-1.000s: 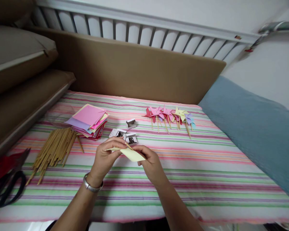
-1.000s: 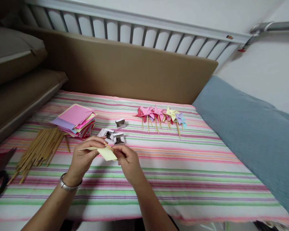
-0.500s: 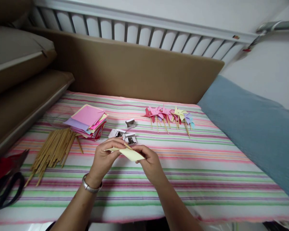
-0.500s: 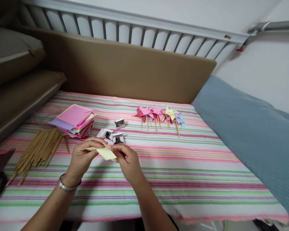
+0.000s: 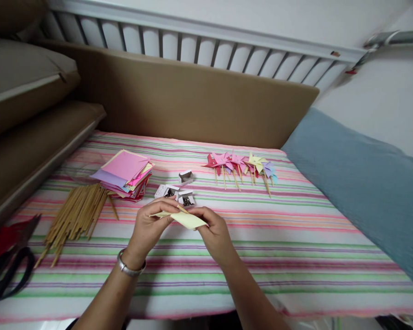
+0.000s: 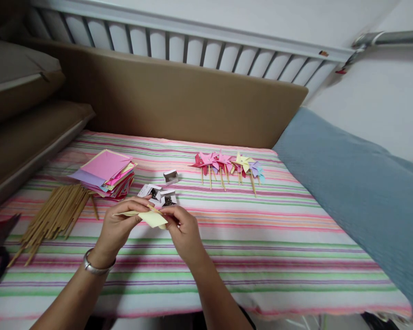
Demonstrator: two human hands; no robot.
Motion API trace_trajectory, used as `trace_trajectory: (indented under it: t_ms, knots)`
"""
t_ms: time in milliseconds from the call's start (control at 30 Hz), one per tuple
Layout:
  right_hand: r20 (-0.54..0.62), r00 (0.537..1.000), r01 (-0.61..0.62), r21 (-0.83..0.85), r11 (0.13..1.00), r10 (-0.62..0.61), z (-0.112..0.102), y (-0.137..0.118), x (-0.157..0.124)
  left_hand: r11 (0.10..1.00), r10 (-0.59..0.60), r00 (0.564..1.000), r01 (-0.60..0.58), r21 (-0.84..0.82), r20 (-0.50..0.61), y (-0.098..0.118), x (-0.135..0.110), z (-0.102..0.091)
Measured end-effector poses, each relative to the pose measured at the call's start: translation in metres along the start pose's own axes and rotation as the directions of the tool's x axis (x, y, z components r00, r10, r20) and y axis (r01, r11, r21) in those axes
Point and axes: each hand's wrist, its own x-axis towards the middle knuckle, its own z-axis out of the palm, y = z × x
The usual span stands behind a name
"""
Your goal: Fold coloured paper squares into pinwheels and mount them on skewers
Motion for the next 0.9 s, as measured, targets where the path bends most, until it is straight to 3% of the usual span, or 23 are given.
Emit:
trace_trajectory:
  t_ms: [367, 900]
  knots:
    - [-0.001, 0.996, 0.088, -0.193, 0.977, -0.09, -0.0034, -0.0105, 0.0064, 1.0, -0.004, 0.999, 0.005, -0.022, 0.041, -0.0033, -0.001, 0.0039]
    - [-0.032, 0.999, -0.015, -0.077, 0.997, 0.012, 0.0038, -0.0032, 0.0028, 1.0, -0.028, 0.999, 0.029, -0.007, 0.045, -0.0033, -0.0006, 0.0036]
